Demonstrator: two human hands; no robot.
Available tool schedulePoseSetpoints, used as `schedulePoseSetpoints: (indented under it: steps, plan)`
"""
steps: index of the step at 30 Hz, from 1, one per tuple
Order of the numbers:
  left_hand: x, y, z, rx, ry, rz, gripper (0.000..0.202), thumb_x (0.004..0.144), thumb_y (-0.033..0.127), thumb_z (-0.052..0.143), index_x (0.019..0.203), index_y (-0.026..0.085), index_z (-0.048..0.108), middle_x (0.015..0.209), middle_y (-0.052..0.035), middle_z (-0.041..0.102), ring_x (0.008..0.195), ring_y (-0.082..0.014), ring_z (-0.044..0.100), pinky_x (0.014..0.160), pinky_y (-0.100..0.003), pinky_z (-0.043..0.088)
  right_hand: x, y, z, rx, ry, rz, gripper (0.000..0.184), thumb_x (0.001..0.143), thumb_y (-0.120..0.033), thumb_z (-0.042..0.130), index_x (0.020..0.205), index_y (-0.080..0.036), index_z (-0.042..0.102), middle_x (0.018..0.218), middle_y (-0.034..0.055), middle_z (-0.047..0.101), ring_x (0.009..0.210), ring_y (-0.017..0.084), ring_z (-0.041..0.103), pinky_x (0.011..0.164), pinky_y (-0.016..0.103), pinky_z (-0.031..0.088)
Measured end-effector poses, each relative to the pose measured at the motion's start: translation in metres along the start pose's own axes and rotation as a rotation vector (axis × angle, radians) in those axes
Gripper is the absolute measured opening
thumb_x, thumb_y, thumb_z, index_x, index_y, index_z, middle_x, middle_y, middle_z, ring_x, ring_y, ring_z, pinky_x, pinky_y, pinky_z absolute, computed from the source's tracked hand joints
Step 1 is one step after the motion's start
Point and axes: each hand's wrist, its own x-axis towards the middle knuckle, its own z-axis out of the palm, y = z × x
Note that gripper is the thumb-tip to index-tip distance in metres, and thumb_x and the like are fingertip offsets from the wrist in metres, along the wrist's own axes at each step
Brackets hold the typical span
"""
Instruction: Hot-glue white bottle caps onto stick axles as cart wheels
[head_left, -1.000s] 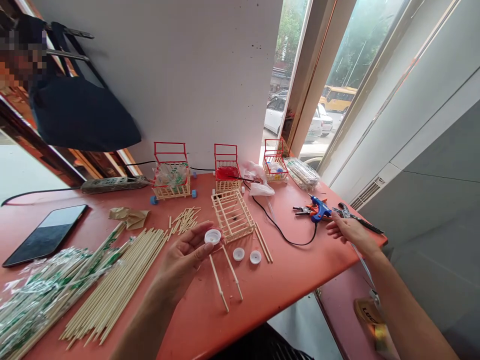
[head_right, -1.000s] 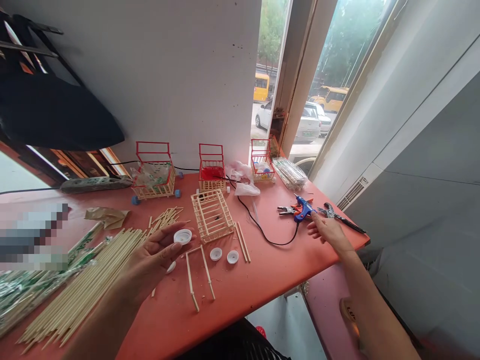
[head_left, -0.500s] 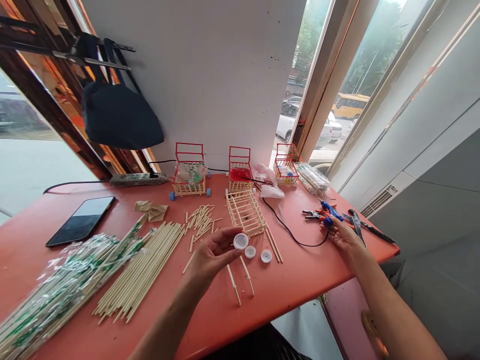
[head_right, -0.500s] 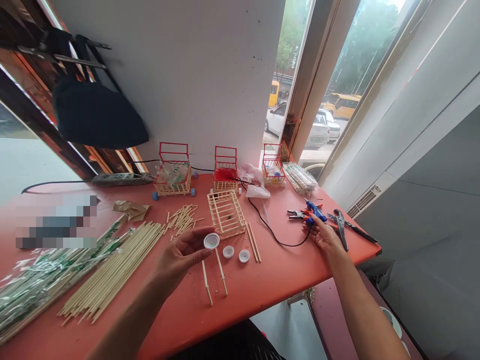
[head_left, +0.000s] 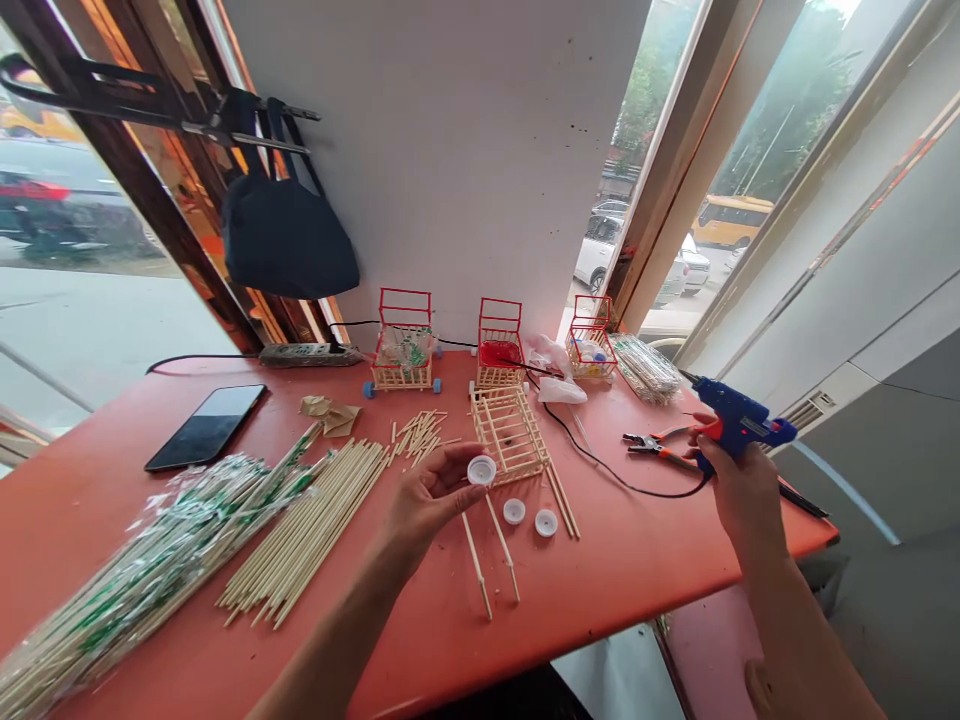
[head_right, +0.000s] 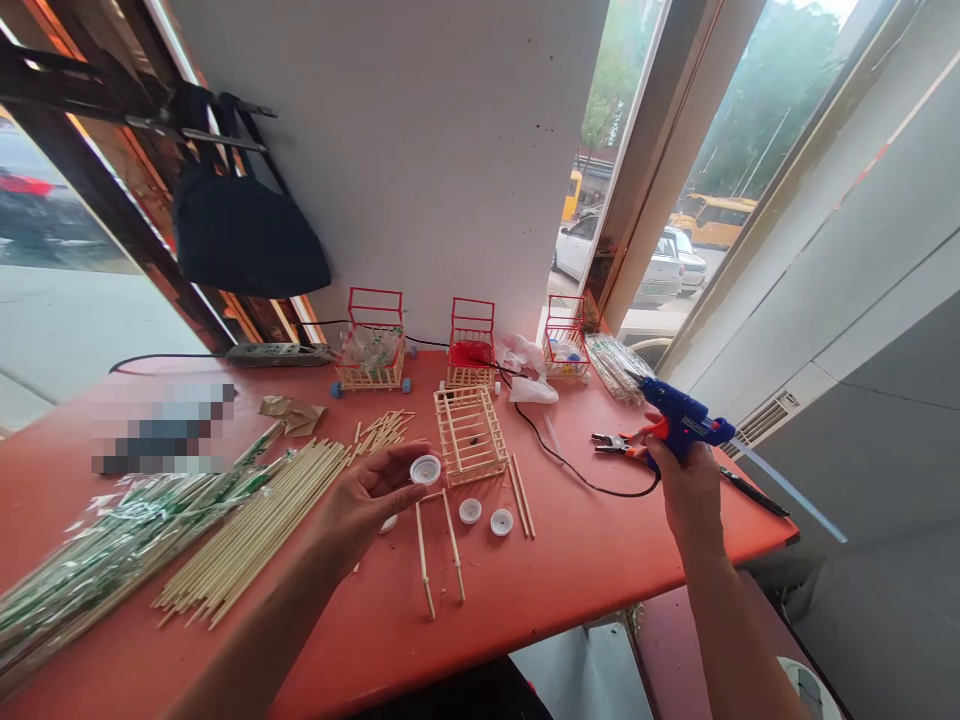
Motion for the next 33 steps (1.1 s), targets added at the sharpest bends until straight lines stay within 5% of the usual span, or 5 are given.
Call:
schedulePoseSetpoints:
  steps: [9, 17, 24, 30, 33]
  plan:
    - [0.011, 0.016, -0.002, 0.079, -0.026, 0.086, 0.042, 0.062, 0.027, 0.093, 0.098, 0.018, 0.074, 0.096, -0.0068, 0.079, 0.096, -0.0252, 0.075, 0.084, -0.035, 0.062, -0.012, -0.076, 0.058, 0.439, -0.541, 0.253, 0.028, 0.069, -0.028, 0.084, 0.094, -0.018, 0.073, 0.084, 0.0056, 0.073, 0.062, 0.014, 0.057, 0.05, 0.025, 0.044]
    - [0.017, 0.003, -0.014, 0.109, 0.061, 0.133, 0.039, 0.06, 0.028, 0.092, 0.093, 0.019, 0.072, 0.092, -0.0057, 0.077, 0.09, -0.0243, 0.074, 0.081, -0.035, 0.061, -0.01, -0.076, 0.071, 0.49, -0.741, 0.333, 0.05, 0.076, -0.067, 0.078, 0.095, -0.021, 0.075, 0.11, 0.0138, 0.075, 0.096, 0.027, 0.069, 0.064, 0.031, 0.054]
    - [0.012, 0.001, -0.025, 0.242, 0.063, 0.161, 0.044, 0.066, 0.028, 0.09, 0.106, 0.02, 0.074, 0.108, -0.0096, 0.078, 0.097, -0.0252, 0.072, 0.09, -0.037, 0.056, -0.008, -0.078, 0.089, 0.545, -0.844, 0.317, 0.044, 0.084, -0.06, 0.077, 0.105, -0.023, 0.069, 0.099, 0.012, 0.073, 0.069, 0.019, 0.062, 0.045, 0.023, 0.038]
    - [0.008, -0.001, -0.025, 0.441, 0.111, 0.296, 0.044, 0.077, 0.027, 0.084, 0.119, 0.023, 0.072, 0.105, -0.0066, 0.078, 0.097, -0.0238, 0.069, 0.087, -0.034, 0.052, -0.017, -0.09, 0.107, 0.316, -1.218, 0.065, 0.054, 0.092, -0.068, 0.062, 0.087, -0.015, 0.069, 0.071, 0.0041, 0.062, 0.051, 0.01, 0.045, 0.045, 0.023, 0.035]
    - [0.009, -0.005, -0.028, 0.516, 0.145, 0.322, 0.044, 0.079, 0.025, 0.083, 0.121, 0.025, 0.07, 0.107, -0.0058, 0.078, 0.103, -0.0256, 0.069, 0.094, -0.036, 0.05, -0.021, -0.092, 0.115, 0.207, -1.238, -0.107, 0.056, 0.097, -0.068, 0.055, 0.09, -0.015, 0.07, 0.065, 0.0019, 0.058, 0.052, 0.011, 0.042, 0.044, 0.023, 0.031]
